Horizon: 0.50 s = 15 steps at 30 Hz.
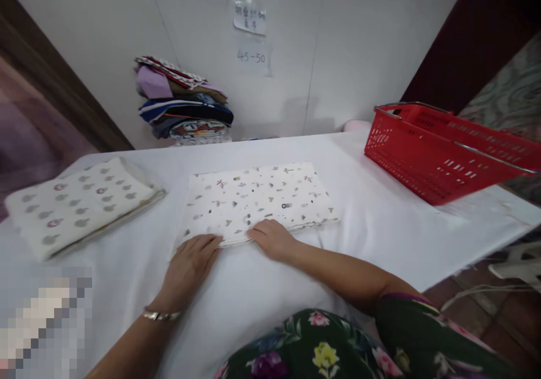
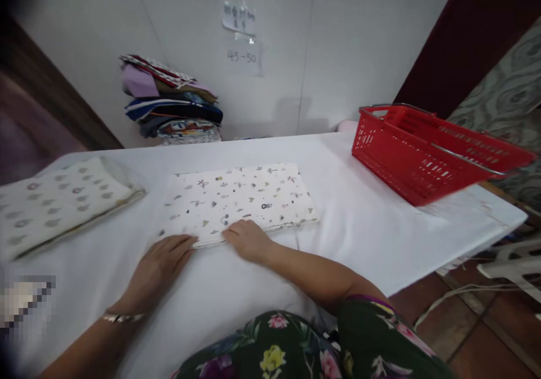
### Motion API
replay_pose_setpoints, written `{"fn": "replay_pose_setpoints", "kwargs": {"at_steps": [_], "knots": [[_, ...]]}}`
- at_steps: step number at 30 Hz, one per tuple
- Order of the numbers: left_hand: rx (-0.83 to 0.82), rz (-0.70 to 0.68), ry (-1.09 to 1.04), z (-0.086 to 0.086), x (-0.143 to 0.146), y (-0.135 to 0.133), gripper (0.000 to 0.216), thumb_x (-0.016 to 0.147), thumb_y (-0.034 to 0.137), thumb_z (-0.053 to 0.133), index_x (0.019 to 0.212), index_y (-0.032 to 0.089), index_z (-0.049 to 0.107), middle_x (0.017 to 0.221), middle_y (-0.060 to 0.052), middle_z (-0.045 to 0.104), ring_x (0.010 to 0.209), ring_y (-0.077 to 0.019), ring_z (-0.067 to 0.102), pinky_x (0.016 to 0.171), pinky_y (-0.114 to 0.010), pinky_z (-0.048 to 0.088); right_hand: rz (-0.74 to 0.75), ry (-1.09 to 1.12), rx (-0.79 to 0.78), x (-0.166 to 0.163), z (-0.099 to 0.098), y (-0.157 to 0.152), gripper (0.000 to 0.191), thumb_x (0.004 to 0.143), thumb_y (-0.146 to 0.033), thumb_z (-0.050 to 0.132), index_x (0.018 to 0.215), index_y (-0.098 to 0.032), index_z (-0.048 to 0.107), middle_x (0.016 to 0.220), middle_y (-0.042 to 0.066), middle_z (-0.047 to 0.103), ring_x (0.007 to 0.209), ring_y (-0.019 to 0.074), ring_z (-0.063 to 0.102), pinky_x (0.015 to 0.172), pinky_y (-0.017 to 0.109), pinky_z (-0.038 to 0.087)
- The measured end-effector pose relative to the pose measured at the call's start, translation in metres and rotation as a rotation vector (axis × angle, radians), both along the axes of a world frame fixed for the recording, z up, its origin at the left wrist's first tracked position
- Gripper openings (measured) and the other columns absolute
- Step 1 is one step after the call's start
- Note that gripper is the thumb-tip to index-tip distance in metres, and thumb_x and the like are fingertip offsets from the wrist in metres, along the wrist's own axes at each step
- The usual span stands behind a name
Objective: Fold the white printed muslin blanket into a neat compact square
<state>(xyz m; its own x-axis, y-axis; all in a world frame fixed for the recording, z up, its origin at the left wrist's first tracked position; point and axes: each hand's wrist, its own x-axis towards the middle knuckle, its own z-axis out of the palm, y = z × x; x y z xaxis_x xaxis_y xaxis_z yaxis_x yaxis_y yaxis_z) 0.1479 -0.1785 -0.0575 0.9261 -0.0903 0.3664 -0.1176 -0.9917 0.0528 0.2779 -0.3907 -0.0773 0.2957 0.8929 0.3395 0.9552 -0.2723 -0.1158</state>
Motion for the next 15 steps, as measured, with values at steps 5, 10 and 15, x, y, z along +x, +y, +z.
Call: {"fn": "replay_pose_setpoints", "kwargs": {"at_steps": [5,10,15], "knots": [[-0.002,-0.023,-0.01,-0.003,-0.002,0.007,0.031,0.09,0.034,0.038,0.11,0.022,0.06,0.108,-0.007,0.063,0.1,-0.0231,0.057,0.088,-0.039,0.045,-0.025,-0.061,-0.015,0.02,0.002,-0.036,0.024,0.092,-0.018,0.041,0.112,-0.017,0.055,0.105,0.007,0.058,0.095,0.0191,0.045,0.079,0.031,0.034],[0.015,-0.036,-0.011,-0.01,0.0,0.009,0.036,0.091,0.038,0.037,0.112,0.02,0.059,0.109,-0.008,0.062,0.101,-0.0235,0.056,0.087,-0.038,0.044,-0.093,-0.102,-0.029,0.053,0.01,-0.119,0.025,0.093,-0.019,0.041,0.112,-0.015,0.056,0.104,0.01,0.06,0.095,0.0205,0.049,0.081,0.034,0.038],[0.02,-0.037,-0.009,-0.012,0.001,0.01,0.036,0.09,0.038,0.037,0.113,0.02,0.059,0.11,-0.008,0.061,0.101,-0.0236,0.056,0.089,-0.039,0.043,-0.252,-0.09,-0.013,0.074,0.018,-0.206,0.028,0.091,-0.023,0.043,0.114,-0.016,0.057,0.113,0.013,0.059,0.104,0.0233,0.051,0.087,0.04,0.04]]}}
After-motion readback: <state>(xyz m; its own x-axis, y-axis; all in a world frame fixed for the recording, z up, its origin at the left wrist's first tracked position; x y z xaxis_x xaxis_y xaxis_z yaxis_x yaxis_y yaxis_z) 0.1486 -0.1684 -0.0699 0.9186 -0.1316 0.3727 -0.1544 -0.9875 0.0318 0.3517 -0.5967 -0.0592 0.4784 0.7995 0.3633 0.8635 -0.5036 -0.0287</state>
